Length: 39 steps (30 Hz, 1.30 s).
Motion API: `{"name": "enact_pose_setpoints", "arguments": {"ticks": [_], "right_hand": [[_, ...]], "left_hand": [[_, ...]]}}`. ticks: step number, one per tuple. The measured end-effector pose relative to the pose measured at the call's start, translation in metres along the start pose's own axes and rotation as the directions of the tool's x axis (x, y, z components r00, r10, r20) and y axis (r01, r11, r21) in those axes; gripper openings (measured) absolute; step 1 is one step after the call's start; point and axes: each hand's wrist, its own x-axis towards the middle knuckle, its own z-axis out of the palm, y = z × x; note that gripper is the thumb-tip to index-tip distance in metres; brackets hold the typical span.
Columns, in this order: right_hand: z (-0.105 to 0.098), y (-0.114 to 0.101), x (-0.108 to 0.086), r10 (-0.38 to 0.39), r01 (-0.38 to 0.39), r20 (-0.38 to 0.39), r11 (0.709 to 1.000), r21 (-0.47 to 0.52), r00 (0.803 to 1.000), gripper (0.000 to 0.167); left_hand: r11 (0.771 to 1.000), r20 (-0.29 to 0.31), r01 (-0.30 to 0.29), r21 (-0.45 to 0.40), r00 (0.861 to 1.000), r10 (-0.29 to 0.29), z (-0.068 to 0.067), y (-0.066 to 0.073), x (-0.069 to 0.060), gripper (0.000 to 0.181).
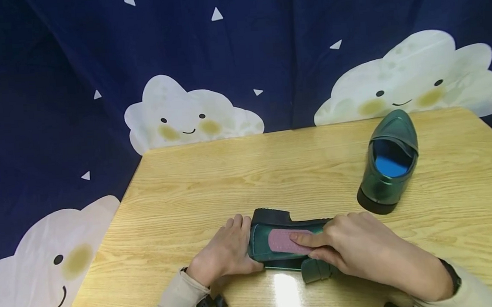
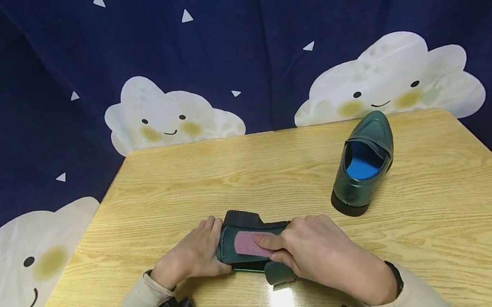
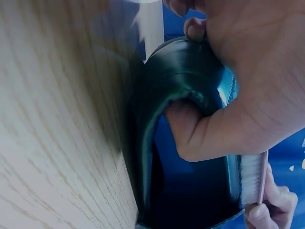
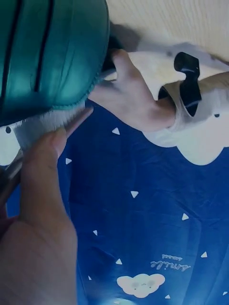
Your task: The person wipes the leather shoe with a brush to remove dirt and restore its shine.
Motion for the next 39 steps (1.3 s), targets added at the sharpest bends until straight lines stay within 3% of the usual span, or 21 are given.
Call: {"name": "enact_pose_setpoints", "arguments": {"ticks": [4,7,13,17,22,24,31,39], "right_hand": [[-0.001,0.002,0.003,0.103,-0.105,-0.032,0.993,-0.050,0.994,0.031],[-0.002,0.005,0.004,0.133,-0.136,-0.040,0.988,-0.076,0.990,0.031],[-0.005,0.006,0.002,0.057,-0.056,0.007,0.998,-0.026,0.998,0.035],[-0.004,0.006,0.001,-0.037,0.037,0.022,0.999,-0.009,0.999,0.036],[-0.001,0.001,-0.001,-0.080,0.078,0.110,0.997,0.028,0.991,0.035],[-0.001,0.000,-0.002,-0.061,0.056,0.120,0.998,0.041,0.991,0.035],[-0.006,0.004,-0.003,0.029,-0.029,0.005,0.999,-0.033,1.000,0.034],[-0.011,0.020,-0.003,0.094,-0.095,0.036,0.995,0.038,0.995,0.031]], "left_hand": [[1.000,0.007,0.002,-0.007,1.000,-0.002,0.000,0.000,0.000,0.076],[1.000,0.011,0.003,-0.011,1.000,-0.003,0.000,-0.001,0.001,0.077],[1.000,0.007,0.000,-0.030,1.000,0.000,0.000,0.000,-0.001,0.075],[0.999,0.003,0.001,-0.038,1.000,-0.001,0.000,0.000,-0.001,0.075],[0.999,0.008,-0.003,-0.039,1.000,0.003,0.001,-0.001,-0.001,0.075],[0.999,0.009,-0.004,-0.041,1.000,0.004,0.001,-0.001,-0.001,0.075],[0.999,0.014,0.007,-0.046,1.000,-0.006,0.000,-0.001,0.000,0.076],[0.998,0.028,0.010,-0.065,1.000,-0.009,0.001,-0.002,0.001,0.076]]}}
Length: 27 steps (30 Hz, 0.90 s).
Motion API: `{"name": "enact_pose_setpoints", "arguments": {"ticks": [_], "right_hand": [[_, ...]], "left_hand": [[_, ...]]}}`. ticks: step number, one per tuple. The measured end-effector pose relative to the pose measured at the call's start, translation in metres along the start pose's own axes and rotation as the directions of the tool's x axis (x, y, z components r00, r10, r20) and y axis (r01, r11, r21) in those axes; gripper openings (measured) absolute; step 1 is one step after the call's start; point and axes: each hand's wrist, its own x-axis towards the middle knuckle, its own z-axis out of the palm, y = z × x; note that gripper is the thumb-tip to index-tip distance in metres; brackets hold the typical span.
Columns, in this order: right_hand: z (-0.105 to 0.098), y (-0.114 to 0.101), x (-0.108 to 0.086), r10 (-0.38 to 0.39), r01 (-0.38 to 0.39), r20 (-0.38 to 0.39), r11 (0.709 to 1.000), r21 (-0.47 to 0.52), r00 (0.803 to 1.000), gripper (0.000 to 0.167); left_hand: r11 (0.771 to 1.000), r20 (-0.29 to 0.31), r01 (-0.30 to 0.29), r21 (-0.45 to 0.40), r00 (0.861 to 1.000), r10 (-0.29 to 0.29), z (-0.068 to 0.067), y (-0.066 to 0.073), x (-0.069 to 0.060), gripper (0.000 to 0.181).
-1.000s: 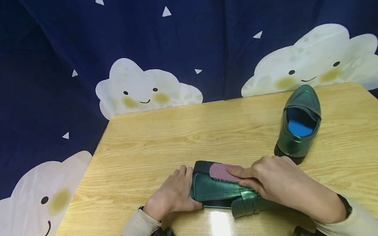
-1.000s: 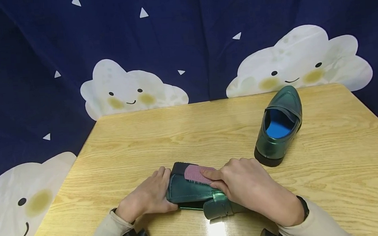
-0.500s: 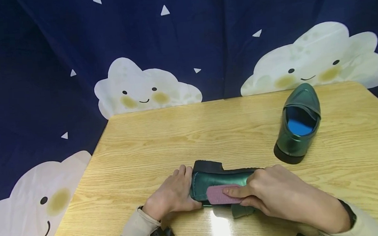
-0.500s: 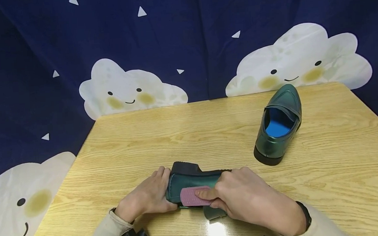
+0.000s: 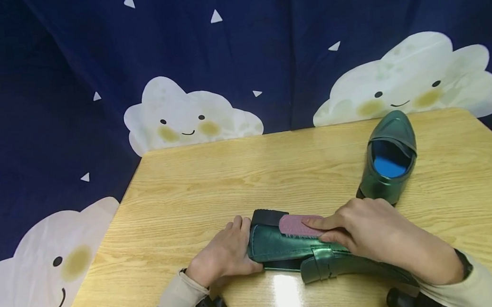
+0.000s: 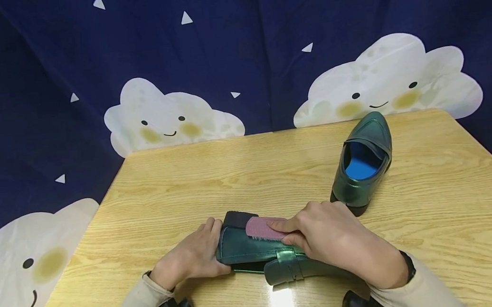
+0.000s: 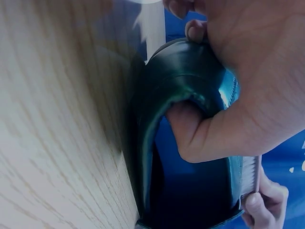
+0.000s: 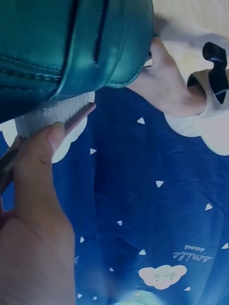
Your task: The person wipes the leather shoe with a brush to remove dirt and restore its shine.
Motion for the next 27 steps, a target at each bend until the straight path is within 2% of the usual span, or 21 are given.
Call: {"name": "enact_pose_setpoints", "arguments": {"ticks": [6,14,17,22,27], "right_hand": [[-0.0019,0.0057,-0.0019,-0.045,0.045,-0.007,0.997,0.064,0.999,0.031],[-0.0059,0.0023,-0.0063,-0.119,0.111,0.066,0.988,0.111,0.991,0.037],[-0.0045,0.0014,-0.0079,-0.155,0.146,0.056,0.980,0.138,0.986,0.036],[-0.0037,0.0003,-0.0082,-0.141,0.132,0.058,0.982,0.132,0.988,0.034],[-0.0039,0.0017,-0.0078,-0.062,0.062,-0.014,0.998,0.000,0.998,0.034]], "left_hand": [[1.000,0.005,-0.001,-0.017,1.000,0.001,0.0000,-0.0002,-0.0001,0.076],[1.000,0.004,0.001,-0.021,1.000,-0.001,-0.0010,-0.0003,-0.0002,0.077],[1.000,0.003,0.002,-0.021,1.000,-0.002,-0.0012,-0.0006,0.0002,0.077],[1.000,0.006,0.002,-0.027,1.000,-0.002,-0.0007,-0.0005,-0.0002,0.077],[1.000,0.012,0.006,-0.030,1.000,-0.005,0.0003,-0.0006,-0.0005,0.076]]}}
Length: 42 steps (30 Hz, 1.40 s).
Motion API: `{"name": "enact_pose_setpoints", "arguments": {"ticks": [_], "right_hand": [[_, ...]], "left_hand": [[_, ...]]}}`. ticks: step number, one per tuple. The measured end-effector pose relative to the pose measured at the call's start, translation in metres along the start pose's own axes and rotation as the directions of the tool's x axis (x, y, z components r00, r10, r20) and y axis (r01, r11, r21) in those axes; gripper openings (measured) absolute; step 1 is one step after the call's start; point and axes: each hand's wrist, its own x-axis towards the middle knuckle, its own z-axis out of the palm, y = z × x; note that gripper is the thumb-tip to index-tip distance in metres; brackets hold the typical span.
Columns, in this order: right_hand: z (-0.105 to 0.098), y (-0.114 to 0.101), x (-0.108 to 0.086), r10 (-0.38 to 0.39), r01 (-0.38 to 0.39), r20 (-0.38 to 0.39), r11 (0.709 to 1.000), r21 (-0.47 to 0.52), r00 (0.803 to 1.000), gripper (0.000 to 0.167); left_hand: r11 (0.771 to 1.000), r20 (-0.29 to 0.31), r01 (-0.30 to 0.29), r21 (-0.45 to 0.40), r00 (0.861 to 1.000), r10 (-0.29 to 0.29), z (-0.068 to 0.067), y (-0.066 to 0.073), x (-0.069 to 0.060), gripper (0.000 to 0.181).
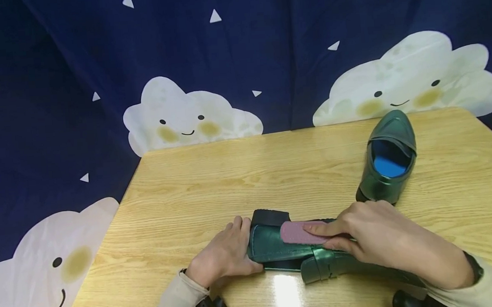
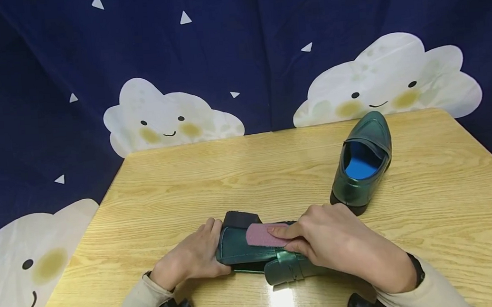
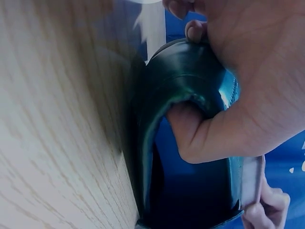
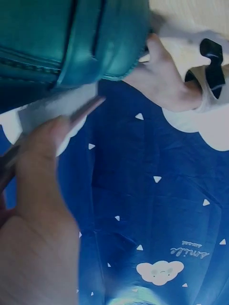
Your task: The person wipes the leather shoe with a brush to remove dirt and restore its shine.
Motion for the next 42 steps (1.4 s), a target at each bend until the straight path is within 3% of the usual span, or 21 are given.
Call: {"name": "enact_pose_setpoints", "arguments": {"ticks": [4,9,19,26,30,38,42], "right_hand": [[-0.002,0.004,0.000,0.034,-0.036,-0.032,0.998,-0.050,0.999,0.032],[0.002,0.007,-0.002,-0.028,0.028,-0.034,0.999,-0.016,0.999,0.034],[0.016,-0.006,-0.022,-0.099,0.085,-0.117,0.989,-0.119,0.988,0.040],[0.016,0.002,-0.027,-0.031,0.003,-0.167,0.987,-0.162,0.985,0.043],[0.016,0.005,-0.029,-0.022,-0.013,-0.175,0.981,-0.193,0.984,0.049],[0.016,0.005,-0.042,-0.111,0.096,-0.100,0.985,-0.144,0.989,0.041],[0.020,0.001,-0.046,-0.120,0.106,-0.096,0.984,-0.140,0.988,0.039]], "left_hand": [[1.000,0.004,0.003,-0.006,1.000,-0.003,0.000,0.000,0.000,0.076],[1.000,0.005,0.005,-0.006,1.000,-0.005,0.000,0.000,0.000,0.076],[1.000,0.010,0.012,0.028,1.000,-0.012,-0.003,0.001,0.000,0.078],[0.995,-0.007,-0.005,0.100,1.000,0.006,-0.001,0.003,-0.001,0.075],[0.992,-0.012,-0.004,0.125,1.000,0.006,-0.001,0.004,-0.001,0.075],[0.992,-0.015,-0.009,0.125,1.000,0.010,-0.001,0.004,-0.002,0.075],[0.994,-0.020,-0.003,0.113,1.000,0.005,-0.001,0.004,-0.002,0.074]]}}
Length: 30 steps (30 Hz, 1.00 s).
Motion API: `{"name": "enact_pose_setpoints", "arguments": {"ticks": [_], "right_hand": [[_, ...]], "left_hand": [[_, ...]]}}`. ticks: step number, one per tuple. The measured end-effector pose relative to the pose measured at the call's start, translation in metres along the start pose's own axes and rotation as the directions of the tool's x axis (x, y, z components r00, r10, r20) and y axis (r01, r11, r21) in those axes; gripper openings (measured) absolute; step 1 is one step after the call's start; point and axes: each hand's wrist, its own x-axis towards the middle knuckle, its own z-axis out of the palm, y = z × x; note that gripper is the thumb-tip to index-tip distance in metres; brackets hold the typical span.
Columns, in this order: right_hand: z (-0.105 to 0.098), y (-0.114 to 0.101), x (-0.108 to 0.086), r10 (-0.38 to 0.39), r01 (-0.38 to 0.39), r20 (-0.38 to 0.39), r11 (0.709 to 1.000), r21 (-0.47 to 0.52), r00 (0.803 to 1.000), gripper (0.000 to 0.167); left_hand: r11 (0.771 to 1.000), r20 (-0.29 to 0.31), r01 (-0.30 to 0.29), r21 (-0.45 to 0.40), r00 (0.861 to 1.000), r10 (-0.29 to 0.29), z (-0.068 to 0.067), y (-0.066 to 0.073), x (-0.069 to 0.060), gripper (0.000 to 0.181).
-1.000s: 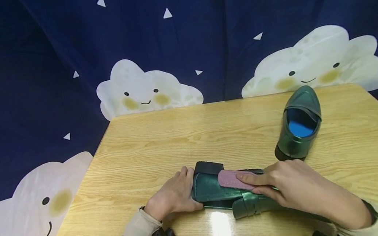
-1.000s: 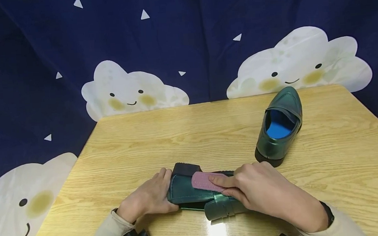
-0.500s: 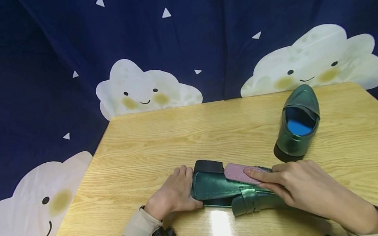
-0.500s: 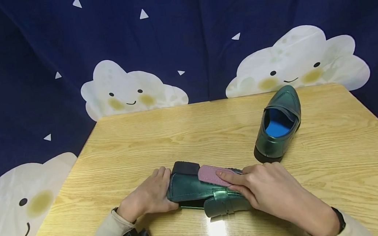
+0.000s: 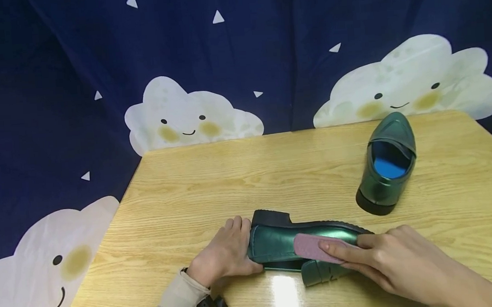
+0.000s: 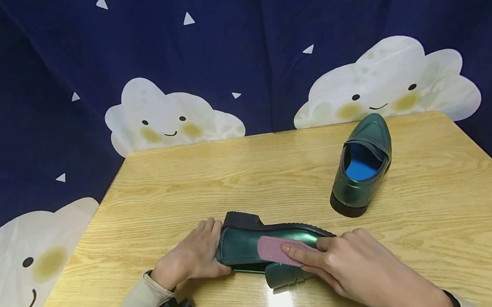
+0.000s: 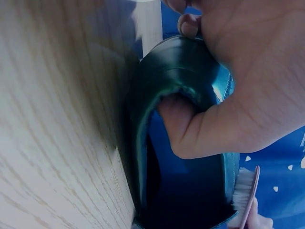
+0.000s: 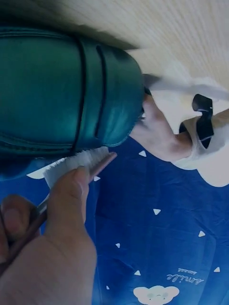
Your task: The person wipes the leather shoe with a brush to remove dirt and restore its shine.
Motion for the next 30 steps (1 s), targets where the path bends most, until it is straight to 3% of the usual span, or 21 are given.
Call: {"name": "enact_pose_setpoints", "arguments": {"ticks": [7,10,13,18,21,25,30], "right_hand": [[0.002,-0.004,-0.006,0.042,-0.049,0.102,0.996,0.068,0.994,0.059],[0.003,-0.003,-0.009,0.024,-0.034,0.096,0.994,0.102,0.995,0.058],[0.003,0.000,-0.012,0.022,-0.028,0.066,0.995,0.094,0.998,0.059],[-0.001,0.010,-0.009,0.023,-0.022,-0.076,1.000,0.010,0.997,0.037],[-0.003,0.016,-0.008,0.034,-0.039,-0.150,0.999,-0.031,0.988,0.039],[-0.004,0.019,-0.009,0.055,-0.064,-0.158,0.996,-0.055,0.986,0.045],[-0.002,0.016,-0.013,0.008,-0.008,-0.103,1.000,0.000,0.995,0.037]], "left_hand": [[1.000,0.011,0.003,0.006,1.000,-0.003,0.000,0.001,-0.001,0.076],[1.000,0.015,0.005,0.011,1.000,-0.005,-0.001,0.002,-0.001,0.077],[1.000,0.015,0.004,0.007,1.000,-0.004,-0.001,0.002,-0.001,0.076],[1.000,0.008,0.000,0.003,1.000,0.000,-0.001,0.001,0.000,0.075],[1.000,0.005,-0.004,0.005,1.000,0.004,-0.001,0.001,0.001,0.075],[1.000,0.006,-0.007,0.007,1.000,0.007,-0.001,0.001,0.001,0.074],[1.000,0.017,-0.002,0.004,1.000,0.002,-0.001,0.001,0.000,0.074]]}}
